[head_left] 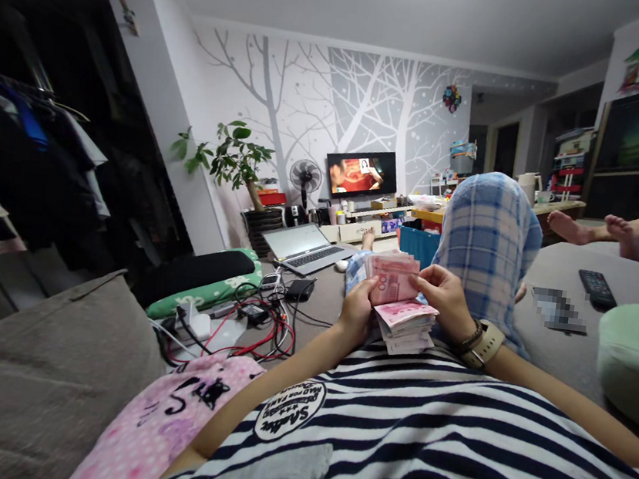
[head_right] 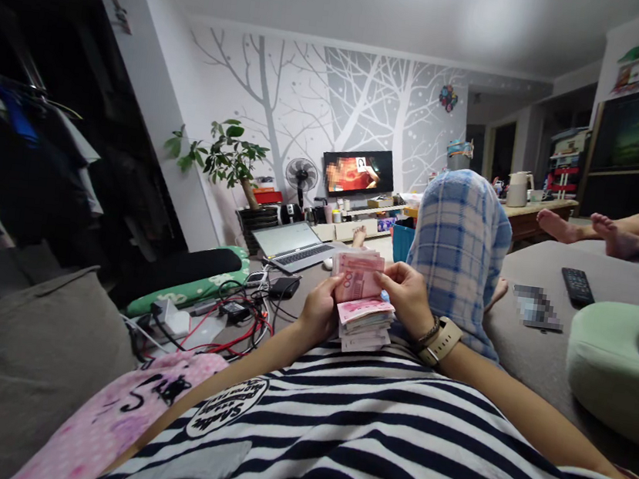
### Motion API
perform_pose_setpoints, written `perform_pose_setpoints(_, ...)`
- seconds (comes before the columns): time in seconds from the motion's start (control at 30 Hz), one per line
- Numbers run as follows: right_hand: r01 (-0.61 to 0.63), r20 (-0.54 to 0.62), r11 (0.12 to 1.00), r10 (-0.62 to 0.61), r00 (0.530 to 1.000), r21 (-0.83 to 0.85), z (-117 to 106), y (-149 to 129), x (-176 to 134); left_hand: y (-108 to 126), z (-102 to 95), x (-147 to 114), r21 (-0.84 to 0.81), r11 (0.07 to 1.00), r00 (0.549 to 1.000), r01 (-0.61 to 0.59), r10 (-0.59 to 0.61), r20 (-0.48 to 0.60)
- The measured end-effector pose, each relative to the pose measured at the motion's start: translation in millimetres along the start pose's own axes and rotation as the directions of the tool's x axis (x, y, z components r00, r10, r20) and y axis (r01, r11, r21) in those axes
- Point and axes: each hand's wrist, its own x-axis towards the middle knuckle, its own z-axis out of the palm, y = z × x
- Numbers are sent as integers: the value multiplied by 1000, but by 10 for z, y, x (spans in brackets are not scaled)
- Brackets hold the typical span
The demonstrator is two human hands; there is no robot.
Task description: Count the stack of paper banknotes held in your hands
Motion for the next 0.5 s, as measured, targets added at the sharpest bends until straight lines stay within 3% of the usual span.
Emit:
perform_pose_setpoints(0.33, 63, 44, 998, -63, 997, 5, -19, -57, -33, 9, -3, 29, -30, 1000, 999, -5, 3, -53)
perform_pose_setpoints(0.5, 76, 56, 995, -79, 995, 64, 10, -102, -71, -1, -11, 28, -13, 1000, 1000, 8, -8, -12)
